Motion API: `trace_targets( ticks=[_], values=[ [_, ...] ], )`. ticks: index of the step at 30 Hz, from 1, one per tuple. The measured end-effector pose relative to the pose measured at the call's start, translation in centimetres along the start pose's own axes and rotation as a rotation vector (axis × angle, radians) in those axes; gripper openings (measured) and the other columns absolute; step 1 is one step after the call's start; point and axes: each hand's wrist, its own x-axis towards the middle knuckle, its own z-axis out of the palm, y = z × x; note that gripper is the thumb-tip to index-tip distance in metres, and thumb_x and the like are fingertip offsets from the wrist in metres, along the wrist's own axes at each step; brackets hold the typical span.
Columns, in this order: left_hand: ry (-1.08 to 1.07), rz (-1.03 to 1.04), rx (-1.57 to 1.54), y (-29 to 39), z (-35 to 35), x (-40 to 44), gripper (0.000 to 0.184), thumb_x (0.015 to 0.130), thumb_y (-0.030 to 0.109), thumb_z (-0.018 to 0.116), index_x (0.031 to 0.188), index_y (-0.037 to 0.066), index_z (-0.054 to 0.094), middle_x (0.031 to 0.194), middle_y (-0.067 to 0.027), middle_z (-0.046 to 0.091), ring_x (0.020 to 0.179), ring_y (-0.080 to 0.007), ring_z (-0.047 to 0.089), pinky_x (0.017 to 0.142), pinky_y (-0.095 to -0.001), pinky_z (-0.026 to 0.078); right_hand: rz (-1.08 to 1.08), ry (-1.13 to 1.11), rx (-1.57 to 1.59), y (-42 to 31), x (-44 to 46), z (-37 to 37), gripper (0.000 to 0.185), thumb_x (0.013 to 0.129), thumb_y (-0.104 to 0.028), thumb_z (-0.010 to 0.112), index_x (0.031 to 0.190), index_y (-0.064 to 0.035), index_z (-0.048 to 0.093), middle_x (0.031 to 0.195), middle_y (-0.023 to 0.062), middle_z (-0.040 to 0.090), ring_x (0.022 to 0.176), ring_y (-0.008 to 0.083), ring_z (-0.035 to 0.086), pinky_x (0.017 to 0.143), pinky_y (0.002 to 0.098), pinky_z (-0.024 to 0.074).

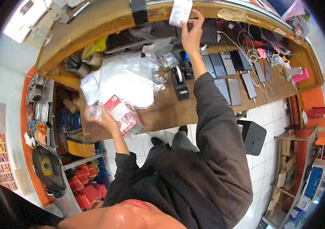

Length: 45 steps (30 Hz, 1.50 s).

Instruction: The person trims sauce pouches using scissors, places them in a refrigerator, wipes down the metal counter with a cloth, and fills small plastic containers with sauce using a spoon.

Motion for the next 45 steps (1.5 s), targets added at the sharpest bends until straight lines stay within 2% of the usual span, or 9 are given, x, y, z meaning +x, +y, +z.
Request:
trace_targets(
  ticks=[3,9,14,17,19,22,28,34,45],
  values=[
    [0.239,0.435,0.601,5.9,1.5,-0.7,0.078,0.081,0.009,0.068,0.137,-0.001,0.015,0.127,-0.0209,0.038,0.112,-0.0288,0.043,0.102,-0.0388,0.032,0.198,-0.158,0.291,-3.7,-3.8,-2.3,0.048,0.085,0.001,0.058,0.126,-0.0048,0.033,0.086,0.0053,0.055,0.077,0.0103,0.056,0.066,0.0215,0.0437],
    [-0.84,-0.548,-0.239,6.9,8.8,-6.5,0.048,0.088,0.017,0.063,0.124,-0.01,0.046,0.105,-0.0118,0.062,0.081,-0.0128,0.06,0.07,-0.0239,0.047,0.701,-0.606,0.586,-8.2,-16.6,-6.7,0.045,0.083,0.002,0.063,0.118,-0.0076,0.036,0.084,-0.0007,0.05,0.074,0.0045,0.049,0.062,0.0185,0.0401],
    [-0.945,-0.498,-0.313,8.1,9.0,-8.9,0.029,0.093,0.017,0.056,0.109,-0.007,0.058,0.09,-0.0071,0.066,0.081,-0.0075,0.056,0.07,-0.0242,0.045,0.908,-0.582,0.421,-0.7,-19.7,-10.9,0.032,0.088,-0.007,0.06,0.114,-0.0056,0.042,0.084,0.0021,0.053,0.078,0.0069,0.053,0.066,0.0202,0.0434],
    [-1.243,-0.417,-0.399,5.3,9.0,-10.4,0.025,0.095,0.017,0.053,0.103,-0.006,0.06,0.088,-0.0054,0.066,0.08,-0.0069,0.055,0.071,-0.0235,0.045,0.293,-0.693,0.057,5.9,-20.8,-12.5,0.027,0.091,-0.023,0.057,0.105,0.0005,0.058,0.092,0.0116,0.061,0.079,0.0179,0.058,0.07,0.0302,0.0466],
    [-1.773,-0.599,-0.365,2.5,10.8,-12.2,0.026,0.094,0.018,0.052,0.101,-0.005,0.061,0.09,-0.0043,0.066,0.083,-0.0087,0.057,0.074,-0.025,0.046,0.952,-0.775,-0.098,7.4,-20.8,-11.2,0.031,0.09,-0.029,0.059,0.098,0.0008,0.064,0.096,0.015,0.062,0.084,0.0221,0.059,0.075,0.0335,0.0458],
    [-1.869,-0.319,-0.094,-5.5,12.9,-16.5,0.026,0.092,0.018,0.055,0.105,-0.004,0.061,0.092,-0.0045,0.066,0.083,-0.0096,0.057,0.076,-0.0259,0.046,0.807,-0.791,-0.021,6.8,-20.9,-10.1,0.029,0.089,-0.029,0.06,0.087,-0.0019,0.068,0.081,0.01,0.058,0.077,0.0187,0.055,0.069,0.0315,0.0431],
    [-1.713,-0.552,-0.201,-6.9,15.8,-17.5,0.029,0.088,0.021,0.062,0.106,-0.002,0.065,0.089,-0.0092,0.069,0.078,-0.0108,0.058,0.071,-0.0281,0.047,0.649,-0.73,0.112,-2.2,-20.8,-15.0,0.025,0.091,-0.021,0.058,0.082,-0.001,0.069,0.072,0.0051,0.054,0.067,0.0134,0.05,0.06,0.0269,0.0413],
    [-1.8,-0.465,-0.18,-6.4,16.2,-16.9,0.029,0.087,0.025,0.062,0.102,0.001,0.068,0.085,-0.0053,0.069,0.074,-0.0077,0.057,0.069,-0.0267,0.047,1.585,-0.805,0.447,2.4,-27.5,-17.8,0.029,0.094,-0.023,0.055,0.094,0.005,0.062,0.074,0.0081,0.059,0.058,0.0135,0.055,0.054,0.0261,0.0486],
    [-1.159,-0.393,0.364,-2.2,6.8,-17.6,0.03,0.09,0.031,0.054,0.092,0.005,0.068,0.082,-0.0176,0.066,0.075,-0.0324,0.065,0.064,-0.0392,0.049,1.83,-1.04,0.529,0.5,-28.9,-16.3,0.023,0.09,-0.02,0.061,0.103,-0.0009,0.06,0.07,0.0006,0.059,0.058,0.0082,0.051,0.055,0.0221,0.0462]
  ],
)
